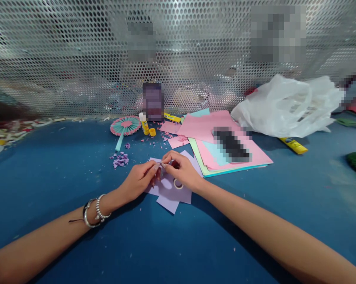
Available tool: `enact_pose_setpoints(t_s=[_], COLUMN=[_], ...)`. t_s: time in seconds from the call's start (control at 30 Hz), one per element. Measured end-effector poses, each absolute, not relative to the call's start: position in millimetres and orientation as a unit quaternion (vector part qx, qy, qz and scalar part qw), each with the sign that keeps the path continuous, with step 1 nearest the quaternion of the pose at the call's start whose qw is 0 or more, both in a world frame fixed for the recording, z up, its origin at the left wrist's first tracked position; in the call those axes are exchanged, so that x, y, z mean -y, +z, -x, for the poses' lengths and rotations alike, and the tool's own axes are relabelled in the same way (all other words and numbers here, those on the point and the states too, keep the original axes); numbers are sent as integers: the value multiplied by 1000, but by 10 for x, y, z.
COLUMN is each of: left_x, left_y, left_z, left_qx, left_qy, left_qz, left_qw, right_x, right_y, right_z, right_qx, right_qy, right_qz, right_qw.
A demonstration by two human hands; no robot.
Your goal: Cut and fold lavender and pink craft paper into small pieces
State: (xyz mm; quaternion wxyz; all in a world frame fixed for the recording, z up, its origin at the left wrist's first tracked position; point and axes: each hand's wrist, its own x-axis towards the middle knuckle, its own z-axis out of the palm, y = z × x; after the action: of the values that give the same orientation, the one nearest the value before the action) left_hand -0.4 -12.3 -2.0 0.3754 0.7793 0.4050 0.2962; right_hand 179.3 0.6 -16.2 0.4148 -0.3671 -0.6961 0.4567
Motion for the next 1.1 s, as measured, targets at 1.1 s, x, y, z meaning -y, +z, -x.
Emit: enact_pose_setpoints(t_s=[1.1], left_x=[121], left_y=[12], left_z=[19], left_qx=[-386], left_qy=[313], left_qz=[-734], left_qw=[463], right_x=[99], right_y=[-16], right_z=[-1747], right_qx=[793], right_qy=[170], right_qz=[372], right_qw=[451])
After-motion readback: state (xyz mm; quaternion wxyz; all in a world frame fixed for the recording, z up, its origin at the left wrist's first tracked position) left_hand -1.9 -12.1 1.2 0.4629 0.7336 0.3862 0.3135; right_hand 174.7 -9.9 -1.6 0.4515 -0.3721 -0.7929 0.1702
